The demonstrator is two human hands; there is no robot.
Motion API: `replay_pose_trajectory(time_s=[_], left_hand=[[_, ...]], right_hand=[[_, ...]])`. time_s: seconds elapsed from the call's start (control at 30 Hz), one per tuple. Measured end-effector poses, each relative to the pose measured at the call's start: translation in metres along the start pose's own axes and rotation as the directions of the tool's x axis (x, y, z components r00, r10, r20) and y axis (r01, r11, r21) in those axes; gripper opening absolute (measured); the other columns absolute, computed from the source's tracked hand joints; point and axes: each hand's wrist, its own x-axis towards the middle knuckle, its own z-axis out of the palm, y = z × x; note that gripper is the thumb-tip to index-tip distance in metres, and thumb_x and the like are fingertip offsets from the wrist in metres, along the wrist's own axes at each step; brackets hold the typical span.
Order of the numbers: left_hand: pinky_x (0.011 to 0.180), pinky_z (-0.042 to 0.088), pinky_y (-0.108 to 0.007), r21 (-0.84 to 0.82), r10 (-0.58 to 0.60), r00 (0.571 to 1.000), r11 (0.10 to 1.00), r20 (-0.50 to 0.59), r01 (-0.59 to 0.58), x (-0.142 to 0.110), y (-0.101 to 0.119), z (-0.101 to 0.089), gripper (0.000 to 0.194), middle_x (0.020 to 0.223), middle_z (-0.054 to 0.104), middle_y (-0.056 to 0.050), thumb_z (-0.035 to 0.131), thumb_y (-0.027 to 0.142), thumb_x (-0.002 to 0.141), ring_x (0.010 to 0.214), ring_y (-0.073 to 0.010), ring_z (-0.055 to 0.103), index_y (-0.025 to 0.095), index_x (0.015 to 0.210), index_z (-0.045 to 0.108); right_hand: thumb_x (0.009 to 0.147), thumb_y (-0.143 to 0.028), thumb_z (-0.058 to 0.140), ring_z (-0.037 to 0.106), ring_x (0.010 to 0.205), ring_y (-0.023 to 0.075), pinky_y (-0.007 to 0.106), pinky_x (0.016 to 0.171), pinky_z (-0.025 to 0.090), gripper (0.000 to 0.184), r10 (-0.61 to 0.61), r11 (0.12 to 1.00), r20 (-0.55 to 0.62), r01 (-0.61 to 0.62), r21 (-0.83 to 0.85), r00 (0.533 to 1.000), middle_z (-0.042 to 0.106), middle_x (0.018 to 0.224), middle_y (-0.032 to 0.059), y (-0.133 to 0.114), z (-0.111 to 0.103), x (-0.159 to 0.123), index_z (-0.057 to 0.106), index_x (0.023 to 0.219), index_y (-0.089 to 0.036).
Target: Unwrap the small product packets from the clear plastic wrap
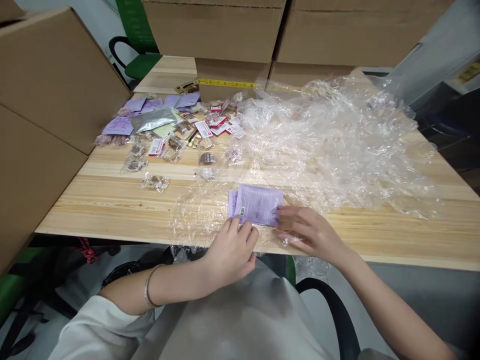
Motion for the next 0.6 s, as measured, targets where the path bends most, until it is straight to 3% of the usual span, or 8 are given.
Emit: replay_pose_trajectory(time_s=[0.07, 0.13, 0.27, 0.4, 0.5, 0.53, 0.6], left_hand=[[0.098, 0.049, -0.053, 0.045, 0.041, 0.996, 0.998, 0.073, -0.045, -0.001, -0.001, -0.002, 0.032, 0.104, 0.065, -0.020, 0.061, 0.028, 0.083, 0.113, -0.0402, 0.057, 0.009, 0.109, 0.064], [0.107, 0.044, -0.052, 0.065, 0.048, 0.990, 0.996, 0.134, -0.057, -0.008, -0.009, -0.009, 0.029, 0.108, 0.065, -0.021, 0.058, 0.017, 0.081, 0.119, -0.0394, 0.056, 0.007, 0.108, 0.064], [0.111, 0.041, -0.051, 0.075, -0.042, 0.977, 0.997, 0.209, 0.026, -0.034, -0.034, -0.029, 0.041, 0.123, 0.061, -0.022, 0.053, 0.006, 0.076, 0.126, -0.0382, 0.052, 0.004, 0.116, 0.062], [0.106, 0.043, -0.053, 0.020, -0.110, 0.977, 0.994, 0.183, 0.108, -0.060, -0.065, -0.054, 0.043, 0.125, 0.062, -0.017, 0.050, 0.006, 0.078, 0.127, -0.0365, 0.051, 0.013, 0.119, 0.062], [0.095, 0.050, -0.045, -0.243, -0.151, 0.981, 0.954, 0.124, 0.178, -0.063, -0.085, -0.070, 0.024, 0.114, 0.068, -0.009, 0.048, 0.021, 0.093, 0.112, -0.0290, 0.061, 0.021, 0.108, 0.067], [0.090, 0.053, -0.040, -0.377, -0.200, 0.975, 0.899, 0.099, 0.223, -0.059, -0.091, -0.072, 0.021, 0.108, 0.070, -0.008, 0.049, 0.029, 0.096, 0.104, -0.0262, 0.065, 0.022, 0.103, 0.068], [0.078, 0.055, -0.032, -0.644, -0.348, 0.936, 0.705, 0.050, 0.296, -0.045, -0.101, -0.067, 0.024, 0.093, 0.072, -0.005, 0.056, 0.042, 0.094, 0.089, -0.0215, 0.069, 0.021, 0.091, 0.068]], right_hand=[[0.098, -0.027, 0.055, 0.063, 0.119, 0.0237, 0.041, 0.094, 0.054, 0.017, 0.028, 0.997, 0.031, -0.030, 0.077, 0.999, 0.070, 0.123, 0.0060, 0.000, 0.000, 0.002, 0.071, 0.103, -0.024], [0.102, -0.027, 0.046, 0.068, 0.111, 0.0216, 0.039, 0.091, 0.055, 0.025, 0.148, 0.977, 0.088, -0.159, 0.145, 0.985, 0.072, 0.117, 0.0044, 0.001, -0.002, 0.003, 0.070, 0.109, -0.025], [0.105, -0.035, 0.039, 0.071, 0.087, 0.0187, 0.032, 0.078, 0.053, 0.034, 0.438, 0.851, 0.131, -0.457, 0.259, 0.889, 0.075, 0.096, 0.0025, 0.007, -0.004, 0.006, 0.071, 0.100, -0.024], [0.103, -0.041, 0.041, 0.067, 0.077, 0.0178, 0.030, 0.074, 0.050, 0.038, 0.499, 0.792, 0.068, -0.486, 0.370, 0.864, 0.071, 0.082, 0.0024, 0.011, -0.003, 0.011, 0.067, 0.083, -0.022], [0.102, -0.045, 0.044, 0.063, 0.070, 0.0175, 0.031, 0.069, 0.047, 0.038, 0.524, 0.783, 0.029, -0.495, 0.376, 0.851, 0.067, 0.075, 0.0023, 0.012, -0.001, 0.017, 0.063, 0.078, -0.022], [0.101, -0.046, 0.044, 0.062, 0.067, 0.0174, 0.031, 0.068, 0.046, 0.039, 0.539, 0.778, 0.015, -0.505, 0.373, 0.842, 0.065, 0.072, 0.0020, 0.012, 0.000, 0.019, 0.061, 0.075, -0.022], [0.101, -0.048, 0.043, 0.060, 0.063, 0.0173, 0.032, 0.068, 0.045, 0.043, 0.581, 0.762, -0.015, -0.538, 0.361, 0.814, 0.061, 0.065, 0.0010, 0.014, 0.002, 0.024, 0.055, 0.068, -0.022]])
